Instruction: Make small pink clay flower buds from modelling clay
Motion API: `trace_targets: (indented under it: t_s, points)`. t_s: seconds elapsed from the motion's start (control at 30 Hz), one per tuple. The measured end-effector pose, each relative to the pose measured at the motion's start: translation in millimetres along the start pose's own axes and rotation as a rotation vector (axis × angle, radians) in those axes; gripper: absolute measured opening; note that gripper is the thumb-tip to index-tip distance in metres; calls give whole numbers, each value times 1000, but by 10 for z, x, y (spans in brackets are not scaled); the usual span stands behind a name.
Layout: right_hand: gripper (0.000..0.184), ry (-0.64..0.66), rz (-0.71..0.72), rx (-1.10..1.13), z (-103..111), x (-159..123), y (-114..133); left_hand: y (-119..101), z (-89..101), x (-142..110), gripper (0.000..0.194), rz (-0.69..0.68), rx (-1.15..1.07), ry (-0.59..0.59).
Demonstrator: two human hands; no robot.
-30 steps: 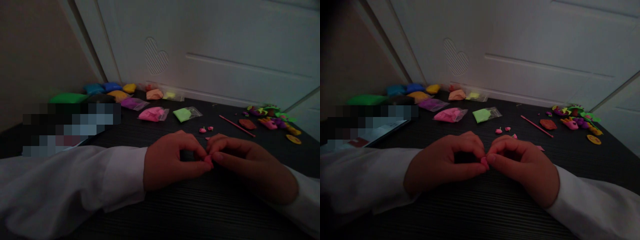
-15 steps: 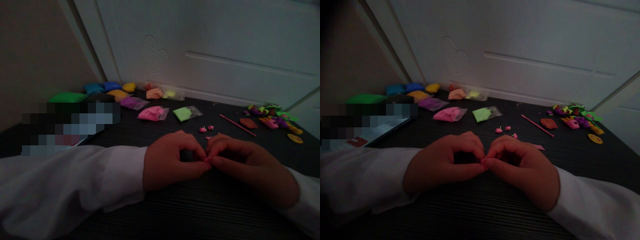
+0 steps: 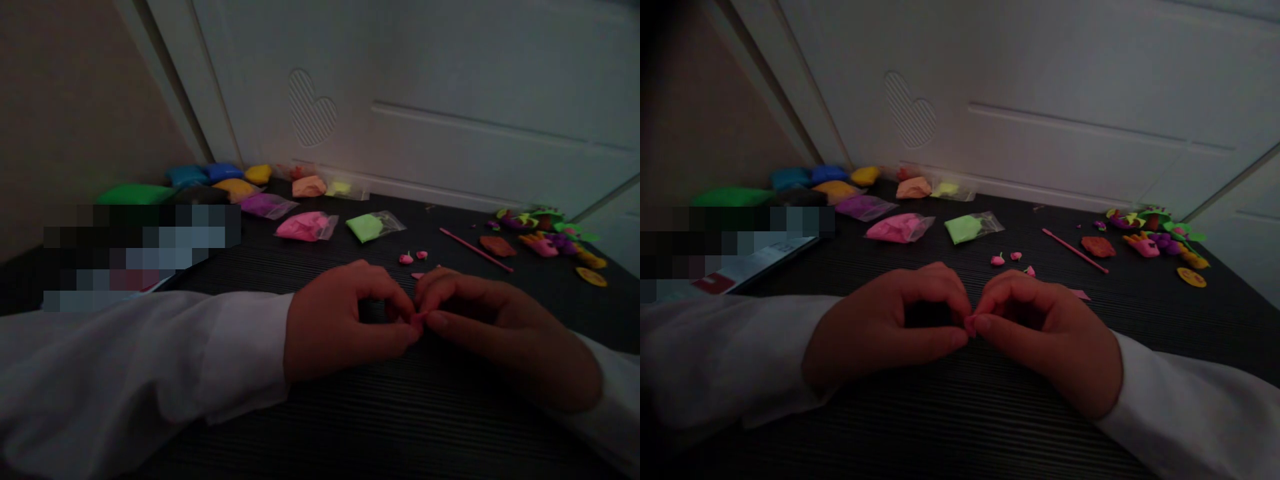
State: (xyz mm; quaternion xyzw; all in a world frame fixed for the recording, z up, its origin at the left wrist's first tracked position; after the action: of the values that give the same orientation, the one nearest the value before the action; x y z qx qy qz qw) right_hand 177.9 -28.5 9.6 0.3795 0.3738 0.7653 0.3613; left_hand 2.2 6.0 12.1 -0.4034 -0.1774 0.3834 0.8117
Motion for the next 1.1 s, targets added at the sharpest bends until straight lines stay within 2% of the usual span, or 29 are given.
trace_targets:
  t_s: [0.1,0.2,0.27,0.4,0.63,0.83,0.97,1.1]
  points:
    - [4,18,76,-172,42,-18,24,9,5,8,13,55,-5,-42]
    - [9,115,319,-499,59,-95,62,26,10,20,16,103,-8,-76]
    - [14,162,431,-672,36,-162,78,34,11,23,14,106,-9,-91]
    - [14,270,525,-826,-51,-231,93,34,2,11,13,76,-1,-99]
    - [18,346,501,-769,-28,-244,105,38,-7,3,12,54,22,-81]
    - [17,207,312,-643,-53,-256,44,23,3,-13,13,41,34,-88]
    - [23,232,279,-648,-81,-228,10,38,-2,-7,13,30,38,-86]
    - [17,236,262,-581,-73,-225,8,55,-4,3,14,23,35,-91]
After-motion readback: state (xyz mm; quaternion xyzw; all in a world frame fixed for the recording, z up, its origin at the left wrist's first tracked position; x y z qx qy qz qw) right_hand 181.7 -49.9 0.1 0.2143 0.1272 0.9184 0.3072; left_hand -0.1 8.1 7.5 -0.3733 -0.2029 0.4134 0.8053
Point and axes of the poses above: each hand's wrist, its own x-axis towards the middle knuckle, its own z-axis out of the back of the hand, y = z × x, the point moved 1 cm from there along x, towards the middle knuckle, and after that the axes turned 14 degrees about z, right-handed, at the moved point
